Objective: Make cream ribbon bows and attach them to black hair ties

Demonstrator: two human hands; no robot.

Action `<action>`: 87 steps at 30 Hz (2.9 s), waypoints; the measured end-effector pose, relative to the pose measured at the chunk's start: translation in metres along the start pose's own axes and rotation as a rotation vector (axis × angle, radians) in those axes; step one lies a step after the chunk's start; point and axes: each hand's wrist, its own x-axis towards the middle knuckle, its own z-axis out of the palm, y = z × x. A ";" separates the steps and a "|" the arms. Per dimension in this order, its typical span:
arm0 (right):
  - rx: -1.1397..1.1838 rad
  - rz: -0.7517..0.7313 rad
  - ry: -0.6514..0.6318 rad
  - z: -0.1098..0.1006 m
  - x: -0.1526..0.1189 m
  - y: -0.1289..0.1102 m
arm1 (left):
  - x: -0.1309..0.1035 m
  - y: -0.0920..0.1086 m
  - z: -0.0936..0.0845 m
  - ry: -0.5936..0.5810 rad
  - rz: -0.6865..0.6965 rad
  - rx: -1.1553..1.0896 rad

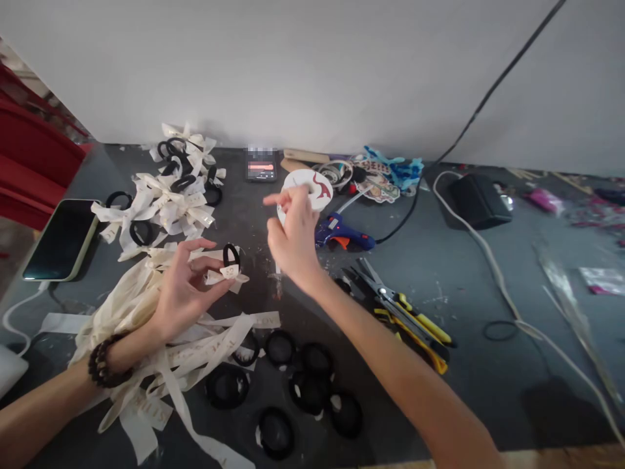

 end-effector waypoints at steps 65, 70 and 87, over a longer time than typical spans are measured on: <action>0.300 0.381 -0.064 0.013 -0.100 -0.028 | 0.008 0.000 -0.007 -0.219 -0.161 -0.283; 0.304 0.391 -0.052 0.012 -0.100 -0.028 | 0.008 0.002 -0.006 -0.215 -0.146 -0.263; 0.349 0.409 -0.079 0.012 -0.104 -0.032 | 0.012 0.010 -0.008 -0.277 -0.199 -0.175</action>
